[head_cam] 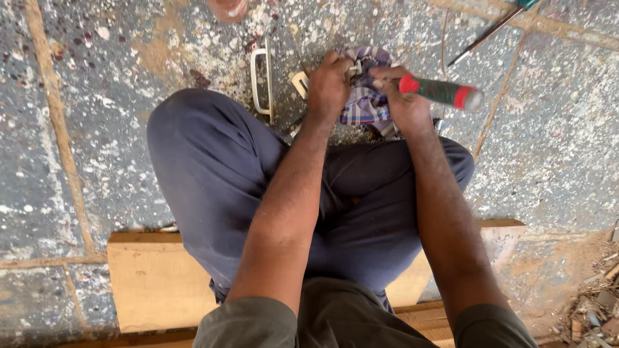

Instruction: The person scrapes and pries at a small metal latch component using screwdrivers while holding it with a cloth, then wipes the object.

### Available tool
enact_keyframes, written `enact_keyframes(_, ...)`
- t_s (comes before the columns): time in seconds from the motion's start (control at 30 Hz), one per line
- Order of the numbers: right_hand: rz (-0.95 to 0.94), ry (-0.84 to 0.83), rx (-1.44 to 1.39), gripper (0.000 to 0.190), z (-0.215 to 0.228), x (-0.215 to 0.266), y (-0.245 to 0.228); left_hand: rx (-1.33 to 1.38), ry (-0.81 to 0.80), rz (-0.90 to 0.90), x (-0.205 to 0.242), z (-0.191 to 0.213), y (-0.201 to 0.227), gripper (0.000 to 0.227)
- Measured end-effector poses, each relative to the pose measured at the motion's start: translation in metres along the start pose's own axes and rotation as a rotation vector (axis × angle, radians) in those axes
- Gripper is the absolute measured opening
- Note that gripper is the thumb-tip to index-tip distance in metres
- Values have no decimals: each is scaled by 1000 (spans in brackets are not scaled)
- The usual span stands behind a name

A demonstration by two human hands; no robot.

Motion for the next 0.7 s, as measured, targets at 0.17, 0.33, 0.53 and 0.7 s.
enact_keyframes(0.17,88,26,75,15,-6,-12,-7,-22,-16,9,2,-6,-9,22)
enact_keyframes(0.33,-51,150,50,9,6,-15,-13,-39,-5,28,-1,0,4,15)
enact_keyframes(0.53,-99,337,-53,11,13,-17,3,-114,19,-22,3,6,19,22)
enact_keyframes(0.7,20,263,34,9,1,-24,13,-106,-20,-18,4,2,17,20)
Point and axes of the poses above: each hand's wrist, its own x-axis away from the middle knuckle, its own z-axis out of the back of the hand, y = z × x, the point moved 5 cm from there along -x, towards the middle knuckle, and after that the axes turned 14 degrees about z, right-handed, at the moved point
